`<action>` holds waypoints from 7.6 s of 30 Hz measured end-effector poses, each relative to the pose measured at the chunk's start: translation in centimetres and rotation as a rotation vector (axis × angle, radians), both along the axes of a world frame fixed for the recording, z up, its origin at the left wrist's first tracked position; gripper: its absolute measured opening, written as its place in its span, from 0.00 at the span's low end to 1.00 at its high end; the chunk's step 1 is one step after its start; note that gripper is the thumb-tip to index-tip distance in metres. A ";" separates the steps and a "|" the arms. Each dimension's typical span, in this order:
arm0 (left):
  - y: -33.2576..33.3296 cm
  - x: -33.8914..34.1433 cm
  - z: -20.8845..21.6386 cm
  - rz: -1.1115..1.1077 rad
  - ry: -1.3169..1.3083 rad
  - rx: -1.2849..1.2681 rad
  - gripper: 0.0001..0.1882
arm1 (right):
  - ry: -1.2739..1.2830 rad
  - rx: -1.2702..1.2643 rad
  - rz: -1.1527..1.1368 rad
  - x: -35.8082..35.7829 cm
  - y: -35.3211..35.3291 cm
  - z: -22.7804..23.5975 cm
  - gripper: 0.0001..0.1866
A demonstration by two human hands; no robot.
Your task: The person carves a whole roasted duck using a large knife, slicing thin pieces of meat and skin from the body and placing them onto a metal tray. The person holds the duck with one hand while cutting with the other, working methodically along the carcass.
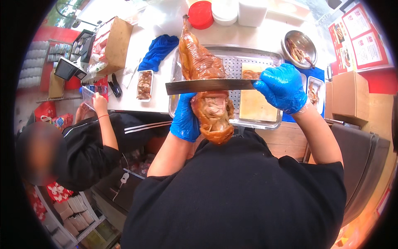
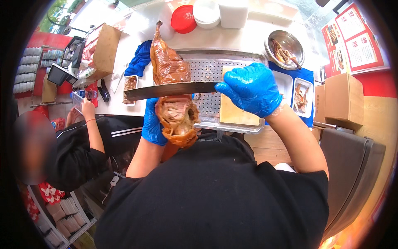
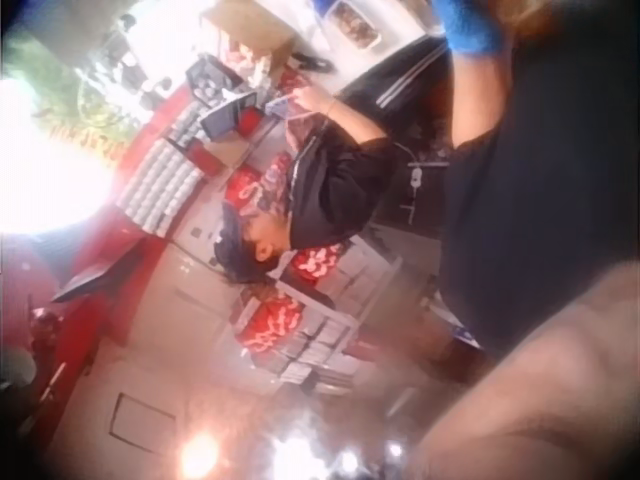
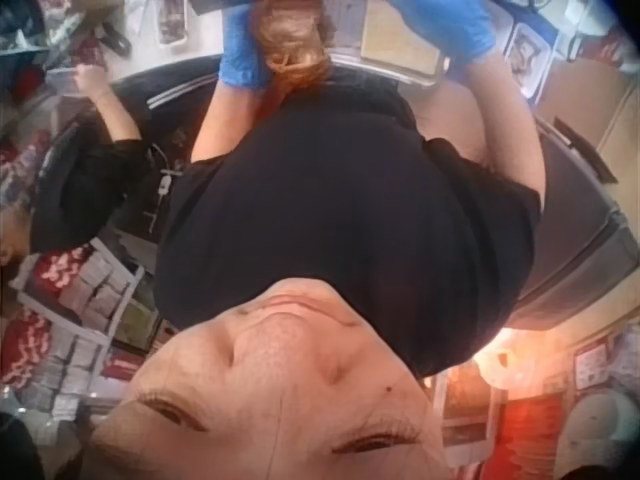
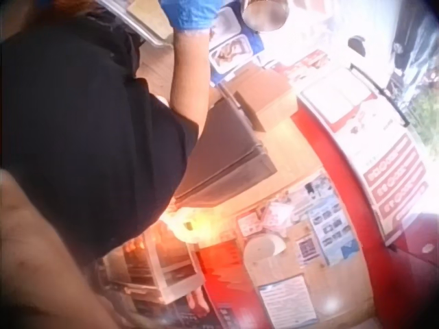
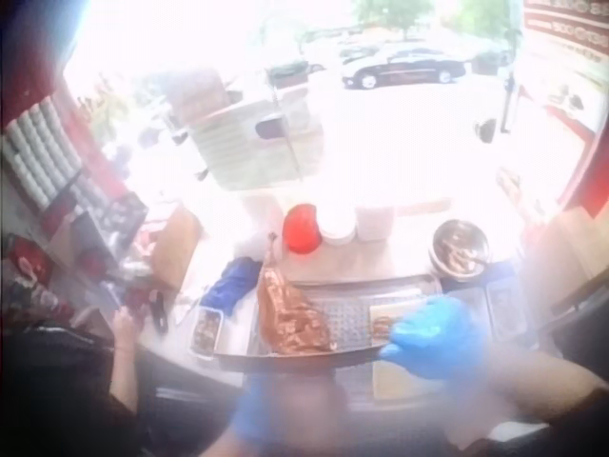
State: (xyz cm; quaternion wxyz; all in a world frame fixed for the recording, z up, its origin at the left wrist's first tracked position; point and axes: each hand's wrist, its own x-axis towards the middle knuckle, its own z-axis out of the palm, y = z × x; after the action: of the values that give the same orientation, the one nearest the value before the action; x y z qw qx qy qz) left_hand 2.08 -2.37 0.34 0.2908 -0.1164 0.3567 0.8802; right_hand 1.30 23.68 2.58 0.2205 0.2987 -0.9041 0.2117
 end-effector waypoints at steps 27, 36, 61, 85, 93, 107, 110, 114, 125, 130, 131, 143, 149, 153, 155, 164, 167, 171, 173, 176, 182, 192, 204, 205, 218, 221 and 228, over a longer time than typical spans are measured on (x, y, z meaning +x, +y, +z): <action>1.0 0.6 1.3 -0.057 0.052 0.022 0.39 | 0.043 -0.067 0.056 -0.9 -5.1 3.4 0.18; 1.2 0.5 1.5 -0.046 0.061 0.080 0.39 | 0.030 -0.050 0.057 -0.8 -5.0 3.6 0.15; 2.7 -1.1 -0.8 -0.067 0.036 0.047 0.36 | -0.131 -0.131 -0.004 -1.3 -3.6 -1.7 0.24; -3.0 -3.9 -8.7 0.248 -0.074 -0.216 0.28 | -0.752 0.196 -0.337 -3.9 5.7 -12.2 0.27; -3.7 -2.5 -9.1 0.278 -0.124 -0.243 0.29 | -0.636 0.313 -0.356 -2.7 5.3 -16.0 0.25; -2.2 -2.1 -6.0 0.113 -0.139 0.010 0.31 | -0.644 0.071 -0.479 -2.1 5.6 -14.9 0.24; -1.2 -1.7 -4.1 0.081 -0.101 0.026 0.32 | -0.458 -0.034 -0.421 -2.6 4.6 -12.3 0.20; 1.0 -0.7 -1.3 0.009 -0.111 0.050 0.33 | -0.320 -0.307 -0.102 -2.2 -1.9 -2.2 0.17; 2.0 -0.1 0.1 -0.088 0.021 -0.071 0.36 | -0.054 -0.139 -0.036 -2.1 -5.2 0.5 0.18; 1.6 0.1 0.2 -0.090 0.007 0.014 0.36 | -0.011 -0.161 -0.019 -2.3 -5.4 0.5 0.17; 1.6 0.1 0.3 -0.087 0.005 0.023 0.36 | -0.001 -0.162 -0.007 -2.3 -5.5 0.6 0.17; 1.4 -0.1 0.6 -0.093 -0.002 0.054 0.37 | 0.019 -0.166 0.034 -2.6 -5.6 1.3 0.18; 1.8 0.1 0.9 -0.100 0.037 -0.145 0.41 | 0.011 -0.172 0.054 -2.6 -5.4 1.0 0.18; 1.9 0.1 0.9 -0.050 0.018 -0.128 0.40 | 0.038 -0.131 0.053 -2.5 -5.3 1.5 0.18; 1.5 -0.2 0.1 -0.031 0.017 -0.083 0.39 | 0.059 -0.108 0.040 -2.3 -5.0 1.4 0.18; 0.3 -1.1 -1.1 0.021 0.039 -0.013 0.35 | 0.064 -0.041 0.047 -1.7 -3.0 0.8 0.19; 0.2 -1.3 -1.0 0.015 0.037 -0.005 0.35 | 0.061 -0.009 0.045 -1.6 -1.5 -0.2 0.18; 0.1 -1.5 -1.0 0.014 0.046 0.018 0.34 | 0.015 -0.015 0.032 -1.5 -1.5 -0.9 0.18; 0.7 -1.2 -0.9 0.053 0.043 -0.085 0.33 | 0.012 -0.063 0.034 -1.7 -2.8 -0.8 0.17; 0.8 -1.6 -1.3 0.056 0.070 -0.114 0.30 | -0.010 -0.049 0.026 -1.9 -2.2 -1.9 0.18; 1.0 -2.2 -3.6 -0.019 -0.013 0.031 0.30 | 0.018 -0.104 -0.011 -2.2 -2.9 -3.3 0.20; 2.7 -2.5 -1.7 -0.028 -0.113 -0.062 0.31 | -0.482 -0.190 -0.086 -2.6 -4.3 -4.3 0.27; -0.2 -4.3 -6.3 0.132 -0.075 -0.143 0.30 | -1.404 -0.732 -0.109 -2.8 -2.5 -1.7 0.32; -0.7 -4.0 -6.2 0.154 -0.084 -0.153 0.30 | -1.393 -0.788 -0.133 -3.0 -1.9 -1.6 0.32; -4.1 -2.7 -8.9 0.271 -0.088 -0.188 0.29 | -0.662 0.343 -0.267 -2.7 3.4 -16.2 0.23; -3.5 -2.2 -8.4 0.274 -0.107 -0.202 0.29 | -0.670 0.380 -0.329 -2.6 2.3 -15.4 0.22; -2.1 -2.0 -6.9 0.196 -0.121 -0.136 0.32 | -0.513 0.293 -0.375 -2.6 2.1 -16.4 0.21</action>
State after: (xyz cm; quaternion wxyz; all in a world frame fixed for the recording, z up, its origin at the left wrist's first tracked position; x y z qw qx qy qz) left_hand 0.05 -4.48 -6.53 0.2156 -0.2230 0.3843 0.8696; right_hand -1.25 25.79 -13.80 -0.0238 0.0928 -0.9900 0.1036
